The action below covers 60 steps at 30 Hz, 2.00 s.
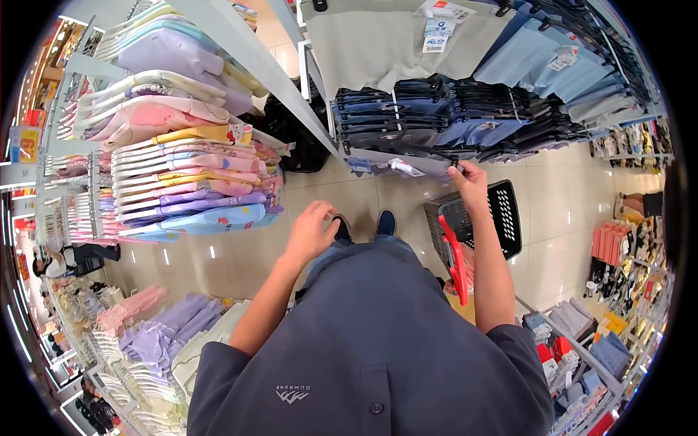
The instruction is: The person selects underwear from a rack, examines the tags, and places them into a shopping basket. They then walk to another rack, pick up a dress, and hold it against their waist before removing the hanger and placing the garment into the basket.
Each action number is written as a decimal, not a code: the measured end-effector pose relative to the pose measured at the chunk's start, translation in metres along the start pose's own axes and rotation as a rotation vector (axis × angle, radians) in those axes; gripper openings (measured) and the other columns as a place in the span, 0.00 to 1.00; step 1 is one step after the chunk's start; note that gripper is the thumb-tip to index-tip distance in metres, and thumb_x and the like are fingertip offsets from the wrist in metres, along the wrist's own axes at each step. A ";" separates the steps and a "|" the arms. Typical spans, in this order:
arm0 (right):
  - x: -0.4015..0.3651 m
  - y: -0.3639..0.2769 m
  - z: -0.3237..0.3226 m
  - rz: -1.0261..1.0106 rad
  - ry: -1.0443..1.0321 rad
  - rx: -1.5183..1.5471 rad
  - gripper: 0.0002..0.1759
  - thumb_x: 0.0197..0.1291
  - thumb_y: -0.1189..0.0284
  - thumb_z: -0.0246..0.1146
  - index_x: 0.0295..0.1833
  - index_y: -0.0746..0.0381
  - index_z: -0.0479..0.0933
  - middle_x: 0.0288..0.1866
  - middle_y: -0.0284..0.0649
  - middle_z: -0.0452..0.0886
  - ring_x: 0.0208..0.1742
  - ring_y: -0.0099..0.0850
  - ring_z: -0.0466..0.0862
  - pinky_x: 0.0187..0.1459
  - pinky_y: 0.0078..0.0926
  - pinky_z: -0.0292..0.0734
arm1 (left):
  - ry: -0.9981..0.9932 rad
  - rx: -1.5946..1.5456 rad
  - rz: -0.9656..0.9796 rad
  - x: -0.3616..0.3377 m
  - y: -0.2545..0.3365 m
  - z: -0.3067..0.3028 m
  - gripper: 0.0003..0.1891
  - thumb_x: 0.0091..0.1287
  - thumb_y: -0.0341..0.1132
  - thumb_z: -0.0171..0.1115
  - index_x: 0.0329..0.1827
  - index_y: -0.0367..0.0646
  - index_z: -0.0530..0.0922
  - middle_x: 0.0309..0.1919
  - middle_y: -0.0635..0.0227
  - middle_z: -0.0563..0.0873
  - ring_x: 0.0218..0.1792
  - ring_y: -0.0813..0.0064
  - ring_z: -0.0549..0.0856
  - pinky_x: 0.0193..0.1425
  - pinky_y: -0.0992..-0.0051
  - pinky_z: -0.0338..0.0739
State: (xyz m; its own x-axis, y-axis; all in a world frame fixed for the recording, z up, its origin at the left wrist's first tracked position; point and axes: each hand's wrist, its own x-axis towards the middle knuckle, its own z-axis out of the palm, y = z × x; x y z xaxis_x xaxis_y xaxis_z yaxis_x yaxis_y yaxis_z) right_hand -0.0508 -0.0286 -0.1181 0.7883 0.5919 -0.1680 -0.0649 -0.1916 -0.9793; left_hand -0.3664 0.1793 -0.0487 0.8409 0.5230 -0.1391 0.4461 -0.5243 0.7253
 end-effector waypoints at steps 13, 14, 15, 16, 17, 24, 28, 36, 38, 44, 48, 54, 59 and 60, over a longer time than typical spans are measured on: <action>0.060 0.069 -0.003 0.047 -0.021 -0.218 0.16 0.56 0.70 0.69 0.47 0.69 0.80 0.28 0.37 0.81 0.30 0.22 0.79 0.35 0.21 0.74 | 0.027 0.122 0.110 0.072 0.002 0.030 0.22 0.58 0.33 0.66 0.55 0.40 0.72 0.49 0.54 0.80 0.44 0.54 0.83 0.49 0.62 0.77; 0.058 0.066 -0.001 -0.044 0.011 -0.265 0.18 0.56 0.68 0.69 0.49 0.68 0.79 0.30 0.41 0.83 0.33 0.26 0.82 0.37 0.24 0.76 | 0.053 0.121 0.185 0.092 0.011 0.031 0.25 0.57 0.33 0.66 0.57 0.40 0.71 0.50 0.53 0.79 0.45 0.53 0.82 0.51 0.62 0.77; 0.053 0.062 -0.001 -0.132 0.047 -0.314 0.21 0.57 0.67 0.68 0.52 0.67 0.78 0.33 0.45 0.84 0.35 0.31 0.85 0.39 0.27 0.78 | 0.036 0.123 0.196 0.109 0.018 0.034 0.25 0.57 0.33 0.66 0.57 0.40 0.71 0.50 0.53 0.79 0.45 0.53 0.82 0.51 0.62 0.77; 0.044 0.054 -0.005 -0.122 0.070 -0.312 0.21 0.57 0.67 0.68 0.52 0.67 0.78 0.33 0.45 0.84 0.35 0.31 0.85 0.39 0.27 0.78 | 0.077 0.148 0.207 0.126 0.025 0.039 0.25 0.57 0.33 0.66 0.58 0.40 0.70 0.51 0.53 0.78 0.46 0.54 0.82 0.51 0.63 0.77; 0.031 0.046 -0.015 -0.079 0.067 -0.386 0.23 0.57 0.64 0.68 0.54 0.67 0.77 0.36 0.47 0.85 0.37 0.35 0.86 0.41 0.30 0.79 | 0.113 0.169 0.228 0.144 0.034 0.045 0.26 0.57 0.33 0.67 0.59 0.40 0.69 0.53 0.53 0.77 0.46 0.55 0.81 0.51 0.63 0.77; -0.156 0.035 -0.094 0.214 -0.231 -0.601 0.33 0.51 0.51 0.70 0.53 0.66 0.76 0.37 0.50 0.84 0.40 0.42 0.85 0.42 0.36 0.78 | 0.224 0.199 0.154 0.220 0.033 0.084 0.25 0.52 0.43 0.74 0.48 0.38 0.76 0.31 0.59 0.81 0.35 0.60 0.82 0.40 0.63 0.76; -0.244 0.092 -0.062 0.460 0.070 -0.669 0.24 0.49 0.56 0.70 0.42 0.65 0.78 0.35 0.53 0.82 0.40 0.49 0.84 0.42 0.42 0.78 | 0.330 0.197 0.181 0.242 0.015 0.093 0.22 0.52 0.47 0.74 0.36 0.37 0.78 0.28 0.62 0.80 0.31 0.62 0.81 0.38 0.64 0.75; -0.239 0.102 -0.059 0.514 0.211 -0.788 0.12 0.52 0.61 0.62 0.32 0.58 0.80 0.31 0.49 0.83 0.35 0.50 0.84 0.40 0.46 0.79 | 0.313 0.107 0.151 0.237 0.025 0.087 0.28 0.53 0.42 0.75 0.48 0.31 0.74 0.34 0.60 0.79 0.31 0.66 0.80 0.35 0.71 0.76; -0.237 0.107 -0.061 0.514 0.202 -0.817 0.11 0.51 0.61 0.62 0.33 0.57 0.81 0.31 0.50 0.83 0.34 0.49 0.84 0.41 0.46 0.79 | 0.390 0.117 0.339 0.227 0.001 0.092 0.29 0.53 0.38 0.75 0.52 0.30 0.71 0.38 0.59 0.77 0.35 0.69 0.78 0.37 0.73 0.75; -0.228 0.120 -0.075 0.454 0.233 -0.856 0.13 0.50 0.60 0.62 0.29 0.59 0.81 0.28 0.51 0.82 0.31 0.50 0.83 0.36 0.47 0.79 | 0.071 0.130 0.111 0.133 -0.061 0.098 0.13 0.52 0.33 0.68 0.36 0.40 0.73 0.27 0.62 0.77 0.26 0.63 0.77 0.34 0.67 0.74; -0.220 0.131 -0.094 0.348 0.283 -0.793 0.14 0.49 0.61 0.62 0.26 0.62 0.81 0.24 0.53 0.80 0.31 0.52 0.82 0.37 0.49 0.78 | -0.160 0.248 -0.470 0.052 -0.123 0.099 0.10 0.49 0.37 0.67 0.32 0.41 0.82 0.25 0.58 0.86 0.33 0.64 0.87 0.42 0.67 0.81; -0.203 0.162 -0.131 0.461 0.329 -0.603 0.14 0.46 0.66 0.66 0.36 0.63 0.82 0.29 0.49 0.84 0.31 0.48 0.84 0.36 0.44 0.77 | -0.151 0.152 -0.715 -0.048 -0.184 0.094 0.13 0.50 0.40 0.65 0.31 0.38 0.84 0.25 0.52 0.86 0.33 0.54 0.86 0.43 0.64 0.81; -0.181 0.097 -0.122 0.535 0.259 -0.408 0.13 0.53 0.68 0.70 0.27 0.67 0.77 0.20 0.32 0.76 0.19 0.23 0.74 0.21 0.24 0.68 | 0.168 0.004 -0.868 -0.094 -0.181 0.101 0.11 0.53 0.36 0.60 0.31 0.38 0.83 0.33 0.48 0.85 0.38 0.49 0.85 0.43 0.56 0.79; -0.180 0.135 -0.141 0.437 0.248 -0.473 0.10 0.51 0.72 0.69 0.26 0.66 0.76 0.20 0.34 0.75 0.19 0.24 0.74 0.21 0.25 0.69 | 0.272 -0.100 -0.854 -0.107 -0.190 0.108 0.09 0.53 0.36 0.60 0.30 0.39 0.83 0.33 0.48 0.85 0.38 0.49 0.85 0.42 0.57 0.79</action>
State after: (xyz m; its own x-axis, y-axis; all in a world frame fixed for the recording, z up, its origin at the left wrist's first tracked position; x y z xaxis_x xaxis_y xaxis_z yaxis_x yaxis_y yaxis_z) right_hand -0.1151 -0.2709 -0.2044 0.8709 0.1973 -0.4501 -0.1786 -0.7262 -0.6639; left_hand -0.5080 0.1504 -0.2446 0.1277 0.8552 -0.5023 0.8463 0.1701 0.5048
